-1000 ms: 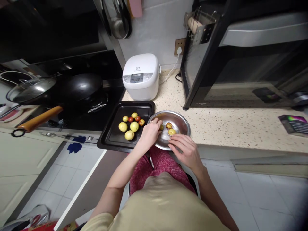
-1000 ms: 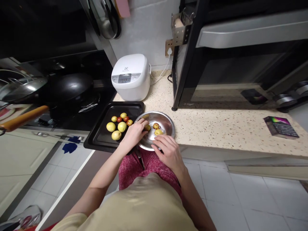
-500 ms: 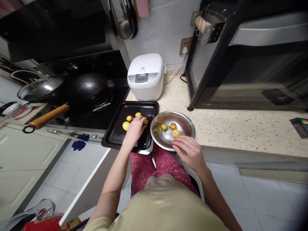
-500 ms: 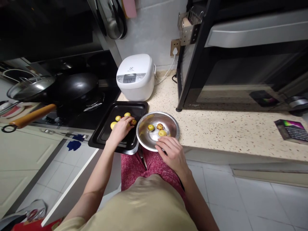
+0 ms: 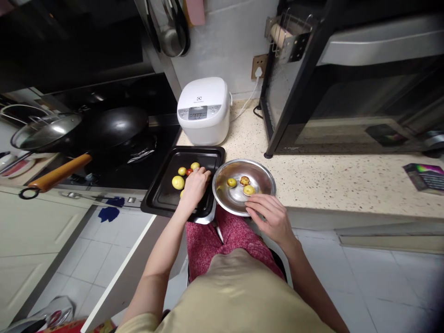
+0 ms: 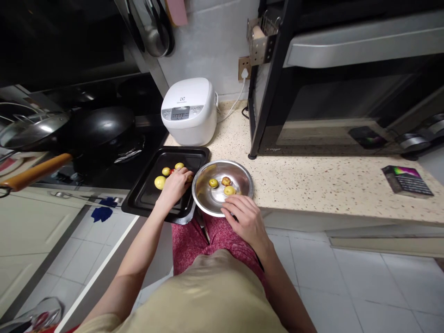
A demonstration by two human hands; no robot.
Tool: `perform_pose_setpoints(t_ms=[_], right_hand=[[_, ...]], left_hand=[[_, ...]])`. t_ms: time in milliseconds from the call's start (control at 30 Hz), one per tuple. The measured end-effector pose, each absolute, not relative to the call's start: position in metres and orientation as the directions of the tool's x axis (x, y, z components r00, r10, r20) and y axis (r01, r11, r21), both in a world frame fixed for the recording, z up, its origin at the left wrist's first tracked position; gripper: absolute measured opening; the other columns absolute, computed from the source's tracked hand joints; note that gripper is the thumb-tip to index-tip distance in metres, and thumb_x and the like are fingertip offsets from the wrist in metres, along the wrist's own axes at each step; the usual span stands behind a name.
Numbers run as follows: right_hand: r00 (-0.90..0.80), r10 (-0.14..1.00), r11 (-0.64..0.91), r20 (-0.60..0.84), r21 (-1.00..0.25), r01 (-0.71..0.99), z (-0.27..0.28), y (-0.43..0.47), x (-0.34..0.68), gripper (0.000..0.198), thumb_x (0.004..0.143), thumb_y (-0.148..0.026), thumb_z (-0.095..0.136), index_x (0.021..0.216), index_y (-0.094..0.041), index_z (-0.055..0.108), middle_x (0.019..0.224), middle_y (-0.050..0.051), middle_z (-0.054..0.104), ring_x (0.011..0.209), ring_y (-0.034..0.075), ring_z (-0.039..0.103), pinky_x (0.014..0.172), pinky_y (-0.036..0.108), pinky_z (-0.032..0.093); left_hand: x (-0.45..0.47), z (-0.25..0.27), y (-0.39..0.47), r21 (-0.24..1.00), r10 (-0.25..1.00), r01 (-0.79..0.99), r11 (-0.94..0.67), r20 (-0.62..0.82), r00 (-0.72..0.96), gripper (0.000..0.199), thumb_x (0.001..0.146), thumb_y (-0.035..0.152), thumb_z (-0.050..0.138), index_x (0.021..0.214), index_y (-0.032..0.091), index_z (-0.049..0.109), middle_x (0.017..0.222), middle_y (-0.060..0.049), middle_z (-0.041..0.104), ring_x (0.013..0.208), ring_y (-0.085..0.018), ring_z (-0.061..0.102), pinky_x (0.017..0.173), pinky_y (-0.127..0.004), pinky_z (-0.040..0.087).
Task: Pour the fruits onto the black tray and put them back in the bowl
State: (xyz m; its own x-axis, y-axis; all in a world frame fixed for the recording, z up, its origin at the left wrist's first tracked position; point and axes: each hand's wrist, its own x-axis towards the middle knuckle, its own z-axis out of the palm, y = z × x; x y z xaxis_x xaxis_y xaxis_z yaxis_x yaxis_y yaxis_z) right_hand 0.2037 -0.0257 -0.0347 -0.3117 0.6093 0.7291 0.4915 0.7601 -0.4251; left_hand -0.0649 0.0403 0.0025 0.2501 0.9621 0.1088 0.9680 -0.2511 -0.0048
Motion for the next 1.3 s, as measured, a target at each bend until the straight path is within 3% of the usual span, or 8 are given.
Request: perform_pose_setpoints(t_ms=[200, 400, 533, 667, 767, 933, 1300], right_hand=[[-0.307, 0.626, 0.748, 0.717, -0.439, 0.498, -0.035, -0.026, 0.204, 0.017, 0.096, -0.016, 0.066, 0.104, -0.026, 0.078, 0.102, 0.005, 0.081, 0.099, 0.023, 0.076, 0.088, 0.043, 0.061], [-0.306, 0.622, 0.748, 0.721, -0.432, 0.504, -0.036, -0.025, 0.205, 0.016, 0.095, -0.015, 0.067, 0.103, -0.025, 0.077, 0.102, 0.005, 0.081, 0.099, 0.023, 0.076, 0.087, 0.042, 0.06], [-0.31, 0.608, 0.758, 0.731, -0.419, 0.499, -0.036, -0.024, 0.203, 0.016, 0.095, -0.014, 0.067, 0.103, -0.024, 0.077, 0.102, 0.005, 0.081, 0.1, 0.023, 0.076, 0.087, 0.042, 0.06], [-0.313, 0.616, 0.753, 0.723, -0.423, 0.504, -0.036, -0.025, 0.203, 0.016, 0.096, -0.014, 0.067, 0.103, -0.025, 0.076, 0.103, 0.005, 0.081, 0.1, 0.023, 0.075, 0.087, 0.042, 0.06], [-0.305, 0.619, 0.749, 0.724, -0.426, 0.508, -0.036, -0.025, 0.205, 0.015, 0.095, -0.014, 0.067, 0.102, -0.024, 0.076, 0.102, 0.005, 0.081, 0.1, 0.023, 0.075, 0.088, 0.042, 0.06], [-0.308, 0.627, 0.743, 0.716, -0.43, 0.512, -0.036, -0.024, 0.208, 0.015, 0.096, -0.014, 0.066, 0.103, -0.023, 0.076, 0.103, 0.005, 0.081, 0.1, 0.022, 0.075, 0.089, 0.042, 0.06], [-0.324, 0.64, 0.739, 0.696, -0.444, 0.507, -0.04, -0.022, 0.209, 0.014, 0.096, -0.015, 0.067, 0.104, -0.023, 0.074, 0.104, 0.005, 0.081, 0.101, 0.022, 0.074, 0.089, 0.042, 0.059]], left_hand=[[-0.067, 0.005, 0.036, 0.138, 0.949, 0.961, -0.239, 0.244, 0.201, 0.026, 0.089, 0.007, 0.061, 0.111, 0.021, 0.064, 0.112, -0.009, 0.064, 0.11, -0.029, 0.059, 0.095, -0.041, 0.054], [-0.057, 0.029, 0.017, 0.365, 0.889, 0.877, -0.312, 0.438, 0.134, 0.025, 0.091, 0.011, 0.062, 0.114, 0.022, 0.06, 0.114, -0.007, 0.061, 0.108, -0.025, 0.061, 0.1, -0.04, 0.052], [-0.037, 0.035, 0.004, 0.463, 0.885, 0.782, -0.417, 0.404, 0.233, 0.022, 0.092, 0.011, 0.062, 0.11, 0.021, 0.057, 0.112, -0.006, 0.061, 0.107, -0.022, 0.062, 0.097, -0.035, 0.053], [-0.019, 0.029, 0.001, 0.502, 0.894, 0.739, -0.448, 0.274, 0.356, 0.023, 0.091, 0.009, 0.063, 0.108, 0.021, 0.056, 0.112, -0.006, 0.061, 0.102, -0.022, 0.065, 0.093, -0.035, 0.055], [-0.01, 0.024, 0.004, 0.477, 0.903, 0.771, -0.422, 0.148, 0.402, 0.025, 0.089, 0.009, 0.067, 0.108, 0.021, 0.056, 0.113, -0.006, 0.061, 0.098, -0.022, 0.066, 0.088, -0.035, 0.057], [0.001, 0.022, 0.011, 0.314, 0.918, 0.87, -0.379, 0.012, 0.396, 0.026, 0.088, 0.015, 0.072, 0.11, 0.02, 0.058, 0.112, -0.006, 0.063, 0.093, -0.022, 0.068, 0.076, -0.032, 0.055], [0.008, 0.024, 0.015, 0.196, 0.921, 0.91, -0.366, -0.067, 0.385, 0.023, 0.09, 0.018, 0.072, 0.109, 0.021, 0.06, 0.112, -0.004, 0.068, 0.097, -0.023, 0.07, 0.073, -0.031, 0.054]])
